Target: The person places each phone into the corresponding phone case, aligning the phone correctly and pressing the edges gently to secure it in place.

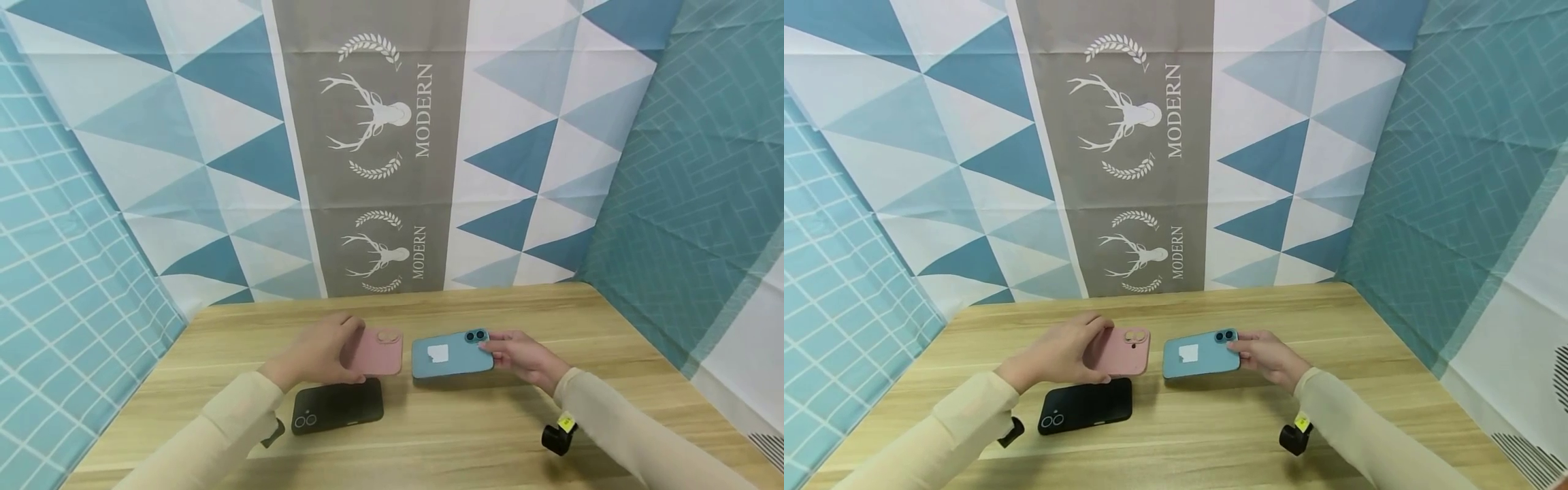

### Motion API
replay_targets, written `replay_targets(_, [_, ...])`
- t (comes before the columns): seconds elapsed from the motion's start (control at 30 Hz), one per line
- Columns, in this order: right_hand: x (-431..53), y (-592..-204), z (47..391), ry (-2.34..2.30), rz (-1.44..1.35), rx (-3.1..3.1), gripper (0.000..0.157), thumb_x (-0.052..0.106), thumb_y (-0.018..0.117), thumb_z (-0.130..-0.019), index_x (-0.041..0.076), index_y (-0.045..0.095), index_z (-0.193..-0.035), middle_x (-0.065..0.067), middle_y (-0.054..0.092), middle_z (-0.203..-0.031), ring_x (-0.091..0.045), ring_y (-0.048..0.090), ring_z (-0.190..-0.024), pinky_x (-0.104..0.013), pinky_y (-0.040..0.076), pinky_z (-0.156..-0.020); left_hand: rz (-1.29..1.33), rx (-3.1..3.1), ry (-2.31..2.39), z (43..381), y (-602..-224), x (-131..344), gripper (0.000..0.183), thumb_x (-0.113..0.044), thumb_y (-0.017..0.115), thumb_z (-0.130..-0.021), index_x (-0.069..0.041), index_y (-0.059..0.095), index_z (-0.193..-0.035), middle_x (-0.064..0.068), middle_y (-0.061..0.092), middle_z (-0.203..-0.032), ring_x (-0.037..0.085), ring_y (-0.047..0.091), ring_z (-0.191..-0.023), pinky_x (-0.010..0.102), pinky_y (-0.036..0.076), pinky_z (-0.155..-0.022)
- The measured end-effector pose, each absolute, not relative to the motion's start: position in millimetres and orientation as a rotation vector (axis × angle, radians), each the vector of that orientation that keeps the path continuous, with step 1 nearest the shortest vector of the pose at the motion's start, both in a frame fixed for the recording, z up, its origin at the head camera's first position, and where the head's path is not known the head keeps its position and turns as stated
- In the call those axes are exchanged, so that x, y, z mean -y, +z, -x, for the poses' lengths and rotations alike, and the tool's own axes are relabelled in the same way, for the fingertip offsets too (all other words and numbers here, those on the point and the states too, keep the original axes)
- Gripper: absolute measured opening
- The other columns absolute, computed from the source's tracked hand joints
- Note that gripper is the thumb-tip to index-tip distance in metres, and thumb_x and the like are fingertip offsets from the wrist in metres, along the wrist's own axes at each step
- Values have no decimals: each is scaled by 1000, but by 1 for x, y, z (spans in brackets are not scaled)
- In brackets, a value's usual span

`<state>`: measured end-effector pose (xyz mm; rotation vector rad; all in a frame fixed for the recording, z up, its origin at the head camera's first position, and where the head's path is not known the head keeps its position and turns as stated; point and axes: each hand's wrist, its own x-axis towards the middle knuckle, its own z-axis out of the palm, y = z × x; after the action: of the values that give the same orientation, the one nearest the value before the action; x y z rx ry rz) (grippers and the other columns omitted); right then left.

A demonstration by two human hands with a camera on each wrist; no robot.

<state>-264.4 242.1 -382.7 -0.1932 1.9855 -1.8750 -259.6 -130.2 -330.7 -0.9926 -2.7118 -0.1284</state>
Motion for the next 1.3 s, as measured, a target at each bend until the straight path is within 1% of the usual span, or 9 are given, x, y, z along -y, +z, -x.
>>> replay_targets(0.2, [-231, -377, 260, -1942, 222, -1878, 52, 17, 53, -98, -11, 37, -140, 8, 68, -101, -2, 64, -90, -18, 56, -85, 986, 2683, -186, 259, -328, 122, 81, -52, 83, -62, -10, 55, -126, 1, 61, -116, 16, 58, -101, 35, 55, -89])
replay_targets(0.37, [-220, -375, 257, -1998, 250, -1821, 56, 14, 53, -98, -14, 31, -142, 7, 66, -105, -2, 63, -96, -18, 55, -87, 995, 2639, -240, 265, -325, 108, 81, -55, 80, -64, -15, 53, -129, -3, 59, -116, 13, 58, -97, 32, 54, -86])
replay_targets(0.5, [-212, -372, 254, -2006, 260, -1803, 61, 15, 52, -99, -14, 24, -145, 6, 65, -109, -3, 62, -99, -19, 54, -89, 1038, 2608, -197, 267, -322, 92, 81, -58, 78, -65, -14, 53, -128, -3, 59, -114, 11, 58, -95, 31, 55, -86])
replay_targets(0.7, [-205, -370, 252, -2066, 222, -1745, 65, 17, 52, -99, -14, 18, -146, 2, 63, -107, -5, 63, -98, -20, 54, -91, 1068, 2606, -180, 266, -320, 76, 81, -57, 78, -67, -10, 54, -128, 0, 61, -118, 14, 59, -105, 32, 54, -90])
replay_targets(0.8, [-202, -371, 250, -2084, 244, -1696, 67, 17, 52, -99, -14, 16, -146, 2, 63, -107, -6, 63, -99, -19, 54, -92, 1080, 2623, -181, 265, -325, 74, 81, -55, 79, -67, -8, 54, -128, 2, 61, -121, 16, 58, -109, 33, 53, -94])
replay_targets(1.0, [-196, -372, 247, -2097, 264, -1611, 70, 18, 52, -99, -12, 12, -148, 1, 60, -110, -6, 62, -101, -19, 53, -95, 1062, 2652, -171, 260, -334, 78, 81, -56, 79, -67, -8, 53, -128, 3, 61, -123, 16, 57, -111, 34, 53, -96])
replay_targets(1.13, [-193, -372, 246, -2095, 275, -1606, 68, 19, 53, -98, -12, 16, -147, 3, 62, -108, -6, 62, -101, -19, 53, -94, 1072, 2640, -182, 261, -335, 79, 82, -54, 80, -67, -7, 53, -128, 5, 62, -123, 17, 59, -111, 35, 53, -96])
replay_targets(1.3, [-189, -374, 245, -2093, 306, -1576, 62, 17, 52, -99, -10, 22, -146, 3, 64, -108, -7, 63, -101, -20, 53, -94, 1098, 2596, -165, 261, -337, 80, 83, -56, 80, -65, -6, 54, -126, 5, 63, -120, 18, 60, -109, 34, 54, -94])
